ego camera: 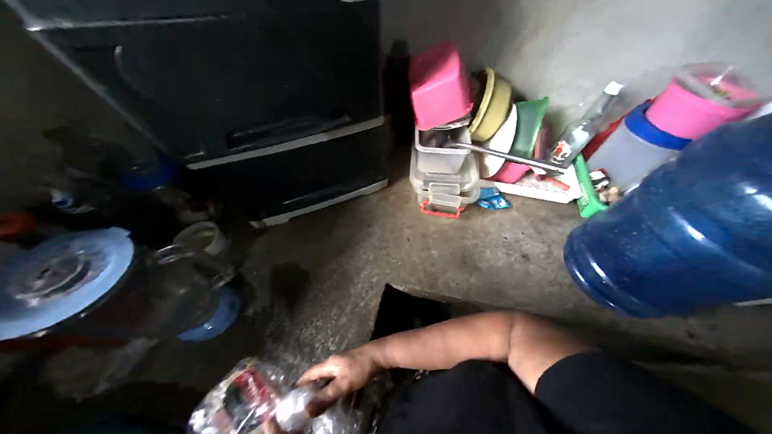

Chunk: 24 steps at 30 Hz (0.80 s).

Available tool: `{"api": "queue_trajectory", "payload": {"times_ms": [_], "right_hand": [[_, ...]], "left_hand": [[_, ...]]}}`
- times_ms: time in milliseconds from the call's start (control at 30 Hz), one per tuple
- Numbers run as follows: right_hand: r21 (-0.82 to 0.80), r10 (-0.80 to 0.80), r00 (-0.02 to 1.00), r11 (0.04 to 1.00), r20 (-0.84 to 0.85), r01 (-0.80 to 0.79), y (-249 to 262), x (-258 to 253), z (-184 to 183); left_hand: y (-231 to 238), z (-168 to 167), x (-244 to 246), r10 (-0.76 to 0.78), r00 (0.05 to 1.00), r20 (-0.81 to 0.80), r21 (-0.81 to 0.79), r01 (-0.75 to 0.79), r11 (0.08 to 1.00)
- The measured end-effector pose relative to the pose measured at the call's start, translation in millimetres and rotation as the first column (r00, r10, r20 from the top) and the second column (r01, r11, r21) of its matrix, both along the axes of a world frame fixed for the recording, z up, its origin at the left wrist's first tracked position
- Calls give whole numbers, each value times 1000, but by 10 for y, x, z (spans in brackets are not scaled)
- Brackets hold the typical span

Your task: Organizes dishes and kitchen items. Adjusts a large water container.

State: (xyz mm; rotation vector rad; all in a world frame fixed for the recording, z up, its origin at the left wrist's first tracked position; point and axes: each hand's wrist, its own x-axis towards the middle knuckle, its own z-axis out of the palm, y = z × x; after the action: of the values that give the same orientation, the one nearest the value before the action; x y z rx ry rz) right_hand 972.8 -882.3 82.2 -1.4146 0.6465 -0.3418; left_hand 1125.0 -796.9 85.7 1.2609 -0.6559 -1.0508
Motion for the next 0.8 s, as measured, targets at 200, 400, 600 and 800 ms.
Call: {"api": "queue_trajectory", "payload": {"times_ms": [200,400,600,800], "right_hand": [[-154,-471,882,871,6,466,196,-1063,-123],[-109,-758,651,644,45,757,514,-2050,-176],[-164,-972,233,234,-25,958,683,-2943,-38],[-360,-992,-118,-126,43,925,377,-3552,110]], "left_hand": [[-453,-244,-851,-321,946,-40,71,323,944],[-523,-357,-1249,-697,713,75,184,677,713],[-375,-531,-1121,-649,761,2,189,637,748],[-136,-483,-883,-472,880,-44,200,471,859]]}}
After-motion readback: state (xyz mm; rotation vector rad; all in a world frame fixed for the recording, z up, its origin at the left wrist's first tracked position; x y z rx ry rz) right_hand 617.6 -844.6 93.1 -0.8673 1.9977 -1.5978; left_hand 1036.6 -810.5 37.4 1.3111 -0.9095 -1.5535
